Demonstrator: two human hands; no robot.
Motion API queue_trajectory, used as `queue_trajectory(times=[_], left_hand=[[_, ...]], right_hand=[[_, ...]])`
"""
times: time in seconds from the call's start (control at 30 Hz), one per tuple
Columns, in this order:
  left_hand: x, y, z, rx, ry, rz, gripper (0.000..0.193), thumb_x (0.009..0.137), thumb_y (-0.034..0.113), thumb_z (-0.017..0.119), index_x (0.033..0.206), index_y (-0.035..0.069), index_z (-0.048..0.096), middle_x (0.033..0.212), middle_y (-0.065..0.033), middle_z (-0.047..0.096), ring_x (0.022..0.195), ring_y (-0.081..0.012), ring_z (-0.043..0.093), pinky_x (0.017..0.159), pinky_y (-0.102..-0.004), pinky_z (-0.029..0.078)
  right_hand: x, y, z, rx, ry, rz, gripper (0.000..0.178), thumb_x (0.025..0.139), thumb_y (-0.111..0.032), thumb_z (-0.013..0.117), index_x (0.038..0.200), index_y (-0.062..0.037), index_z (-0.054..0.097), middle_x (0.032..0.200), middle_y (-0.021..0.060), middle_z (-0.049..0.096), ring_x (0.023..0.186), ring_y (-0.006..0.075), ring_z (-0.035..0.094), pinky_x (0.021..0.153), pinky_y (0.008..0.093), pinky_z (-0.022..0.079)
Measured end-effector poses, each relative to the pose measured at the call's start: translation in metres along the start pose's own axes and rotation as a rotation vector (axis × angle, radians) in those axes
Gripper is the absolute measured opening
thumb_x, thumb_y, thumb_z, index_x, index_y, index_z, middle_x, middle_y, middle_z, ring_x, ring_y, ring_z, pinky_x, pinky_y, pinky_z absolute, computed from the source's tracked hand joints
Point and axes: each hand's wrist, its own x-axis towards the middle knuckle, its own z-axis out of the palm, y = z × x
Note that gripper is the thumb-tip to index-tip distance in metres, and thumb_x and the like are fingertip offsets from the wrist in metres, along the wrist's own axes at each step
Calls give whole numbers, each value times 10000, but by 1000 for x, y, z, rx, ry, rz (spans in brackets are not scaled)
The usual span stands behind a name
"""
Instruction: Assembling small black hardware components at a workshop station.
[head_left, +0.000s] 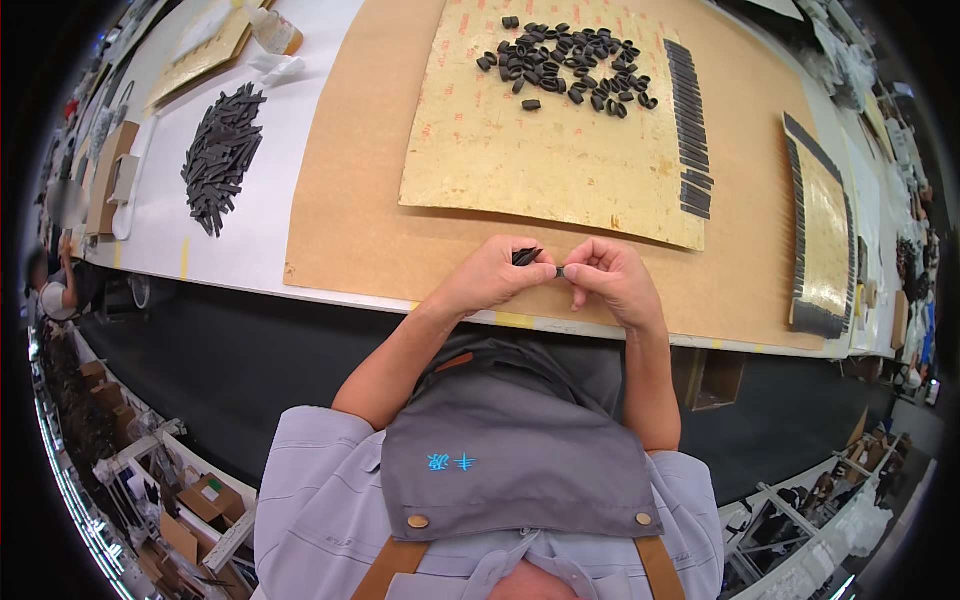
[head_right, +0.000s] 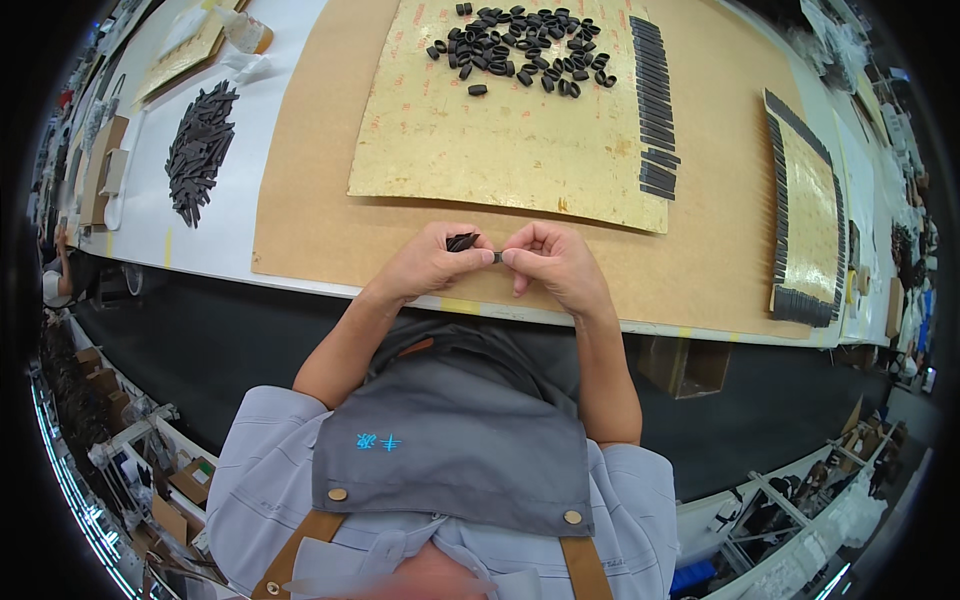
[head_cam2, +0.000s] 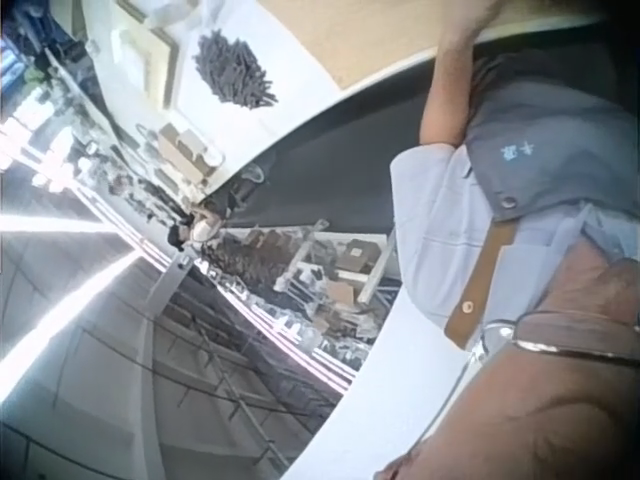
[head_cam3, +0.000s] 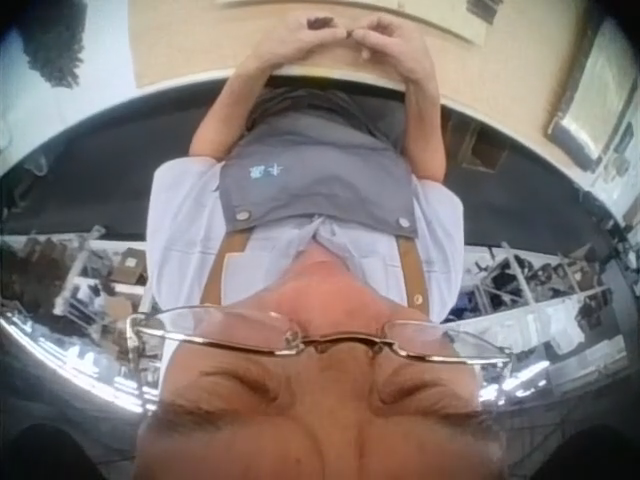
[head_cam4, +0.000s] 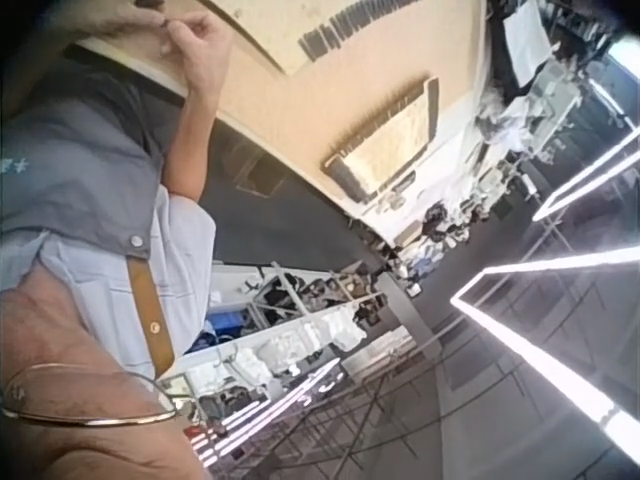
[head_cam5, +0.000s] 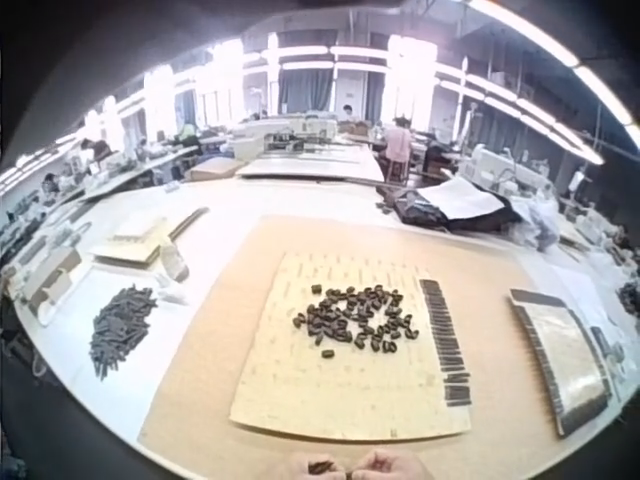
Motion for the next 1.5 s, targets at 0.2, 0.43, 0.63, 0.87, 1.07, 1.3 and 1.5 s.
queue_trajectory(times=[0.2, 0.43, 0.63, 0.87, 1.07, 1.3, 1.5], left_hand=[[5, -2, 3, 103, 79, 38, 140, 832, 190, 627, 801, 58, 596, 580, 76, 434, 485, -6, 355, 426, -192, 270], [7, -4, 2, 94, 114, 61, 144, 825, 183, 623, 767, 54, 595, 590, 70, 458, 493, -6, 372, 433, -193, 282], [9, -7, 3, 151, 119, 78, 146, 810, 166, 616, 748, 36, 592, 611, 68, 459, 541, -15, 380, 466, -205, 294], [11, -8, 3, 209, 106, 77, 137, 792, 147, 599, 727, 30, 572, 632, 63, 448, 591, -29, 377, 504, -217, 304], [10, -6, 3, 220, 99, 57, 139, 787, 144, 599, 723, 24, 569, 643, 56, 455, 610, -37, 384, 520, -223, 319], [12, -11, 3, 246, 116, 56, 145, 788, 149, 606, 729, 20, 575, 642, 52, 461, 609, -42, 388, 522, -226, 325], [11, -8, 3, 245, 112, 56, 149, 790, 151, 607, 732, 18, 577, 641, 50, 464, 610, -42, 391, 522, -226, 328]], right_hand=[[0, 6, -1, 2, -6, -4, 104, 836, -35, 612, 917, 19, 573, 772, 44, 589, 647, 97, 597, 608, 231, 504], [-5, 10, -13, 161, -35, -26, 137, 857, 10, 571, 993, 27, 578, 841, 91, 622, 794, 159, 648, 710, 266, 540], [-3, 7, -18, 116, -66, 24, 112, 866, -13, 578, 969, 30, 587, 854, 126, 648, 778, 179, 660, 712, 265, 551], [1, 5, -10, 41, -39, 48, 89, 844, -46, 619, 887, 14, 570, 794, 111, 646, 730, 160, 659, 673, 258, 549], [4, 11, -6, 83, -9, 35, 102, 823, -26, 632, 871, -4, 545, 767, 66, 613, 682, 138, 641, 647, 256, 543], [5, 11, -5, 75, 8, 44, 119, 807, -13, 638, 861, -10, 532, 770, 51, 599, 660, 120, 625, 635, 255, 538], [5, 9, -4, 80, 12, 45, 127, 803, -7, 642, 863, -11, 531, 769, 44, 589, 650, 115, 617, 630, 256, 537]])
